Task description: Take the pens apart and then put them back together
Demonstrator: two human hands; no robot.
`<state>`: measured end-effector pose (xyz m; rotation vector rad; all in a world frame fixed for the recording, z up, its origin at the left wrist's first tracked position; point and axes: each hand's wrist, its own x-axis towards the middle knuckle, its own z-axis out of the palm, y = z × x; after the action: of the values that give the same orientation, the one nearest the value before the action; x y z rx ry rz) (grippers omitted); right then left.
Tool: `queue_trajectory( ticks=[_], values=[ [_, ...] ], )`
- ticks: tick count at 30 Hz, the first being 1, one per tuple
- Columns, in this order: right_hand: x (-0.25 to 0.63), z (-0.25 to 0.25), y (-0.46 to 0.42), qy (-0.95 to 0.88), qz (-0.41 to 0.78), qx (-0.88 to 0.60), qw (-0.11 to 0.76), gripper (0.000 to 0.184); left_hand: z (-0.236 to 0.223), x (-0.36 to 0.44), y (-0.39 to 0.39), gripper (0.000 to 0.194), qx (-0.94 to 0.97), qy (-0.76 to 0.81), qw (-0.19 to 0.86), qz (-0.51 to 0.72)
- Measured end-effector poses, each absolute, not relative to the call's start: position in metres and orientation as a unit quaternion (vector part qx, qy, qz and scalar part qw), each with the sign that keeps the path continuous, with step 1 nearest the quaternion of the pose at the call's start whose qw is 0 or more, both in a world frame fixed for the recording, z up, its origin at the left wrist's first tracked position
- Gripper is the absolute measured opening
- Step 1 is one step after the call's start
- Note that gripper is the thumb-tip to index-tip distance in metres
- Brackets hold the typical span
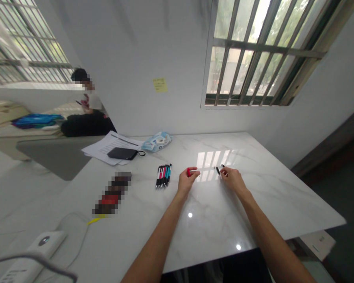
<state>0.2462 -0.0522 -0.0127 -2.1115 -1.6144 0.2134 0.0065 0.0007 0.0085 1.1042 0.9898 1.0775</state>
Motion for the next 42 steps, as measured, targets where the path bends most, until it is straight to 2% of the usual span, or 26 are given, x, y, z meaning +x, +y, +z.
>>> queue_trajectory(
  ticks=[6, 16, 23, 35, 38, 42],
  values=[
    [0.236, -0.016, -0.057, -0.587, 0.084, -0.762, 0.259, 0.022, 0.009, 0.007, -0.003, 0.047, 0.479, 0.431, 0.616, 0.454],
    [0.241, -0.030, -0.056, -0.614, 0.101, -0.730, 0.282, 0.023, 0.003, 0.009, 0.000, 0.046, 0.479, 0.420, 0.617, 0.463],
    [0.243, -0.031, -0.055, -0.615, 0.122, -0.716, 0.308, 0.035, -0.003, 0.011, 0.001, 0.046, 0.486, 0.417, 0.617, 0.457],
    [0.243, -0.027, -0.058, -0.618, 0.119, -0.705, 0.325, 0.033, -0.003, 0.014, -0.002, 0.047, 0.485, 0.420, 0.623, 0.447],
    [0.233, -0.011, -0.064, -0.646, 0.129, -0.659, 0.362, 0.032, -0.003, 0.014, -0.002, 0.048, 0.485, 0.422, 0.624, 0.444],
    [0.204, 0.013, -0.072, -0.711, 0.222, -0.532, 0.403, 0.044, -0.004, 0.015, -0.003, 0.052, 0.494, 0.408, 0.632, 0.435]
  ],
)
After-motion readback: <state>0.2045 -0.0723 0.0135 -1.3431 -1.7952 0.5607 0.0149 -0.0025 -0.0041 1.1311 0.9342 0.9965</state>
